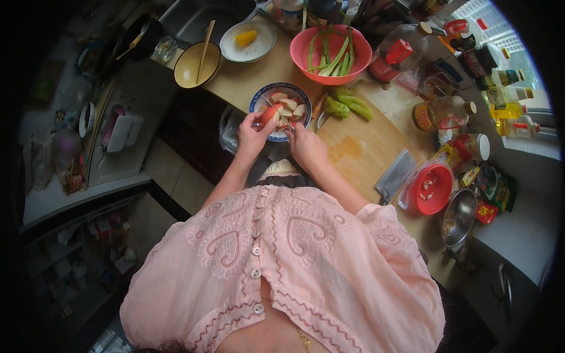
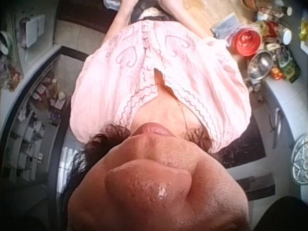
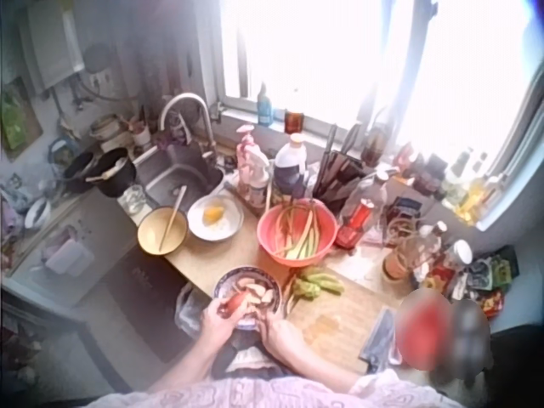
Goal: The person holds a red apple and uses a small knife to slice it into pieces over a blue and white patterned bowl. The apple slices are placed directly into the bowl as they are cut.
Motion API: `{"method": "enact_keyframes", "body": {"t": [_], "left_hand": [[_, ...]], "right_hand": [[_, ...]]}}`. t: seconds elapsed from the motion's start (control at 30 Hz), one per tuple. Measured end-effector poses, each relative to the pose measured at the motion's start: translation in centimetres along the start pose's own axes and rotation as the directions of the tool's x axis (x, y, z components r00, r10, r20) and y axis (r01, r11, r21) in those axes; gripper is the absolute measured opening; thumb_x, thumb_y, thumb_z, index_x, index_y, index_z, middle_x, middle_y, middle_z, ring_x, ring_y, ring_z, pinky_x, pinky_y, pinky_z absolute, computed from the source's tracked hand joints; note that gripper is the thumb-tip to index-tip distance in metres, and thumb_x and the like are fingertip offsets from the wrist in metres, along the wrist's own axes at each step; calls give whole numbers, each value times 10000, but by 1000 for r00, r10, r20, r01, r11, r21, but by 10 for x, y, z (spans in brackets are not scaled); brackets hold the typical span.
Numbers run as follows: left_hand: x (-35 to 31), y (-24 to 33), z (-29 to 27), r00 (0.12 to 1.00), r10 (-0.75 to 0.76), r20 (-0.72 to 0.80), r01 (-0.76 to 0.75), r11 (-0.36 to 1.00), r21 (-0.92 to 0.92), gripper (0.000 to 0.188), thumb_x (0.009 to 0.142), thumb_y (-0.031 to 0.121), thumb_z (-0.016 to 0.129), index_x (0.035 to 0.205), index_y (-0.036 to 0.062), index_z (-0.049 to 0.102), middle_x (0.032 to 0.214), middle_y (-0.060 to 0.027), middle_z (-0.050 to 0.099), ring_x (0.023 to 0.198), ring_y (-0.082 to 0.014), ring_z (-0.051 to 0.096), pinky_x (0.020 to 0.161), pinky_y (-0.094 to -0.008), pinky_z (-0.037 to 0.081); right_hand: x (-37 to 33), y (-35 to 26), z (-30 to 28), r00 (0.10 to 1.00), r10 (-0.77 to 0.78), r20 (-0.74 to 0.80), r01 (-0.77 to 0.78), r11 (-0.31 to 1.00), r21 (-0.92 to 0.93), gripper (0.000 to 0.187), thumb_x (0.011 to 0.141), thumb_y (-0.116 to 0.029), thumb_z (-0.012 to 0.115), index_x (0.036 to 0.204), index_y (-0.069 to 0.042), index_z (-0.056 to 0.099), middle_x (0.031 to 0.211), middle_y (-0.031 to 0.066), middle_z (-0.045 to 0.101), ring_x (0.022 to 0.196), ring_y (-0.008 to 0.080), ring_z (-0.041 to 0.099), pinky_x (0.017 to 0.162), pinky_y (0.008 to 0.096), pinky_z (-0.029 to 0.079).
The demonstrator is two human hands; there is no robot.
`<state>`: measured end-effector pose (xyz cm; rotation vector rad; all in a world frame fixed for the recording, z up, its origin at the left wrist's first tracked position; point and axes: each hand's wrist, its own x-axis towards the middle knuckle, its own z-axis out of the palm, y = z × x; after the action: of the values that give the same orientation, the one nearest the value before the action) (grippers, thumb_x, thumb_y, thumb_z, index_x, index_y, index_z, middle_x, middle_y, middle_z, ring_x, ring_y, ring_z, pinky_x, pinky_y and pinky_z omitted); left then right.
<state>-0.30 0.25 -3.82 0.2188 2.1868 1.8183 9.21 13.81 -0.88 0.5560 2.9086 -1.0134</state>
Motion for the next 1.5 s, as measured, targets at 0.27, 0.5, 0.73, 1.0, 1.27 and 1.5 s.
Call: {"method": "enact_keyframes", "body": {"t": [0.27,0.5,0.73,1.0,1.27,1.5], "left_hand": [[-5,8,2,997,76,-6,-75,988,133,443,729,284,795,986,-23,605,892,-137,658,764,-184,661,671,-295,541],[-1,1,-2,996,47,-70,-33,982,184,442,722,294,794,970,-21,608,904,-137,651,772,-203,658,678,-309,537],[5,-7,-3,994,60,-94,-39,976,214,435,721,295,794,963,-16,610,910,-140,653,763,-203,658,676,-308,540],[1,8,-1,999,-10,-43,16,989,148,463,720,284,801,1003,-24,601,926,-152,663,765,-195,669,675,-297,539],[11,-5,-4,991,-97,88,106,989,-107,506,756,253,786,1089,-56,562,1001,-135,637,862,-168,641,720,-278,536],[7,17,-24,924,-224,309,337,858,-387,579,808,251,754,1211,-74,496,1103,-105,582,931,-136,599,840,-255,493]], "right_hand": [[2,-1,-1,1000,1,27,-1,1000,-14,289,923,-313,510,915,-24,493,746,240,630,716,425,620,624,523,482],[-2,3,4,998,-15,57,15,1000,-10,299,924,-325,504,914,-26,501,754,237,633,723,422,621,627,520,483],[2,1,0,996,8,85,-8,1000,-4,292,922,-330,507,927,-38,511,773,238,635,748,422,621,650,523,482],[5,0,-2,996,1,92,2,999,-32,296,920,-306,514,909,-11,500,751,248,628,725,425,618,631,516,483],[9,-2,-3,999,-19,40,20,999,-27,263,916,-293,525,898,-32,497,734,229,629,702,413,620,612,505,485],[5,-8,-12,985,-152,-82,141,982,-128,239,900,-322,543,879,-88,501,729,142,621,653,365,622,557,464,488]]}}
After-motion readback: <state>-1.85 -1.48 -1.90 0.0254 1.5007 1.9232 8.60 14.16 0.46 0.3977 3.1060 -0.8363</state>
